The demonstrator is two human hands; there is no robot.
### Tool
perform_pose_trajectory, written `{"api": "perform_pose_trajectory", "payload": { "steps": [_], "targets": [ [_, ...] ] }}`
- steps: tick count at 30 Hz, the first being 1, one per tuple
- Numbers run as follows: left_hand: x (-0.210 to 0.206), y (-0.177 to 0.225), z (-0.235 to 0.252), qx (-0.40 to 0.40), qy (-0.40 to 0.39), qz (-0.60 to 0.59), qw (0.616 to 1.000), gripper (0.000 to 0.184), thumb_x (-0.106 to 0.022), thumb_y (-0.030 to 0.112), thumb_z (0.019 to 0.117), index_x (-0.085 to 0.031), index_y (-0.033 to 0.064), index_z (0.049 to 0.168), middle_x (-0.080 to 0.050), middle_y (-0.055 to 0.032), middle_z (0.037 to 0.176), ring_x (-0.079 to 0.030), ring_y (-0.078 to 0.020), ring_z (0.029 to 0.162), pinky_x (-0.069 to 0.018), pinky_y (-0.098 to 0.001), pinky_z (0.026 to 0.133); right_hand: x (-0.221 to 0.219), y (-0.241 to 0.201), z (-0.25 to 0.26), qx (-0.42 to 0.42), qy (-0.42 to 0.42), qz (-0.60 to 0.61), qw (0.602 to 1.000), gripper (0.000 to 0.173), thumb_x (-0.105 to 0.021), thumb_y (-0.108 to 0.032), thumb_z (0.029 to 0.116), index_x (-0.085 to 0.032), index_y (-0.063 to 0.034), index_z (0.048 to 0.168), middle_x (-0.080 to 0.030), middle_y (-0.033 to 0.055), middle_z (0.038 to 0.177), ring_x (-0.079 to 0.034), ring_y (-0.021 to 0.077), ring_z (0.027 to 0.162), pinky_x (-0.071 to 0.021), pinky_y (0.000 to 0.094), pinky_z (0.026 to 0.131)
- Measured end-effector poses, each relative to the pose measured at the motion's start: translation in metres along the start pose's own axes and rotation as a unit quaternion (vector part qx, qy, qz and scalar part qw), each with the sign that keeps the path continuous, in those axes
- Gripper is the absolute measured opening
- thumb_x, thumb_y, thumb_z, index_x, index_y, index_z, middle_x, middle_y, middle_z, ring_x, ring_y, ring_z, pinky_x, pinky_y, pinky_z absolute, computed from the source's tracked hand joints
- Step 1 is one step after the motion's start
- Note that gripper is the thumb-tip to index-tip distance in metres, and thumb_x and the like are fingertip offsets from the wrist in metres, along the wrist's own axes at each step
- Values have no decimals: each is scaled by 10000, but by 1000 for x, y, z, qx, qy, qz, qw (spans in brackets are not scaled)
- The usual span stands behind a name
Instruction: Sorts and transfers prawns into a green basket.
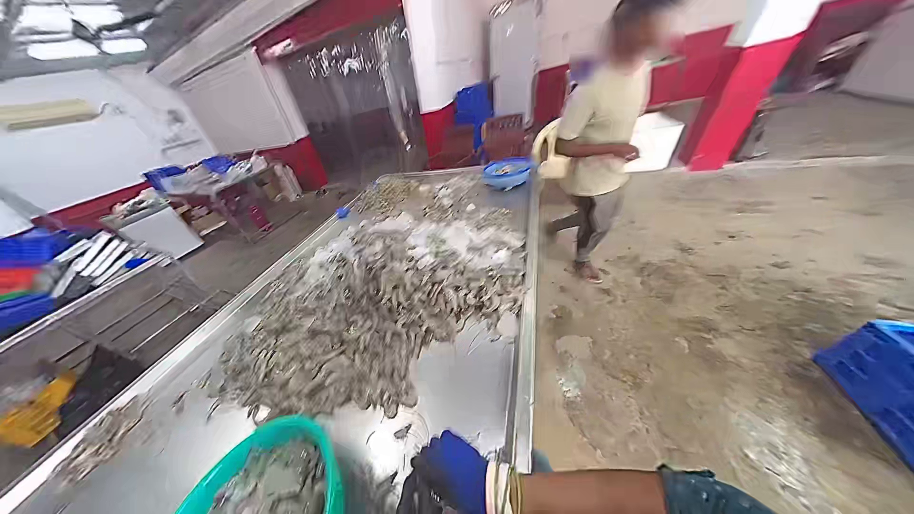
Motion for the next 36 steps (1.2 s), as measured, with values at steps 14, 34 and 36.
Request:
{"api": "perform_pose_trajectory", "payload": {
  "steps": [14,34,36],
  "targets": [
    [23,-13,-27,6,-111,-229,967,552,-582,12,983,-383,-114,1482,-617,-256,1256,-666,-205,1056,-566,-361,944,6,119,-15,-285,-52,40,956,494,-655,-308,972,-579,-28,1371,-617,284,1319,-620,480,1203,-504,667,968],
    [10,1,-3,7,-45,68,997,664,-603,-54,910,-464,115,1536,-588,-168,1445,-579,-334,1321,-448,-516,1124,-11,-1,7,-62,-19,-52,997,233,-598,-117,991,-706,10,1154,-642,217,1260,-595,423,1204,-476,578,1001],
    [12,11,-8,69,-51,132,987,529,-611,32,945,-549,152,1456,-692,-169,1276,-672,-366,1170,-516,-587,999,-10,-3,4,-30,37,-56,997,203,-644,-120,946,-716,28,1065,-650,205,1254,-583,405,1230,-436,566,1048]
  ]
}}
Point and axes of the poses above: each hand's wrist, its own z-axis towards the middle knuckle, its own x-axis out of the back of the hand, y = z × x, the point moved 5 cm from there along z, towards the middle knuckle
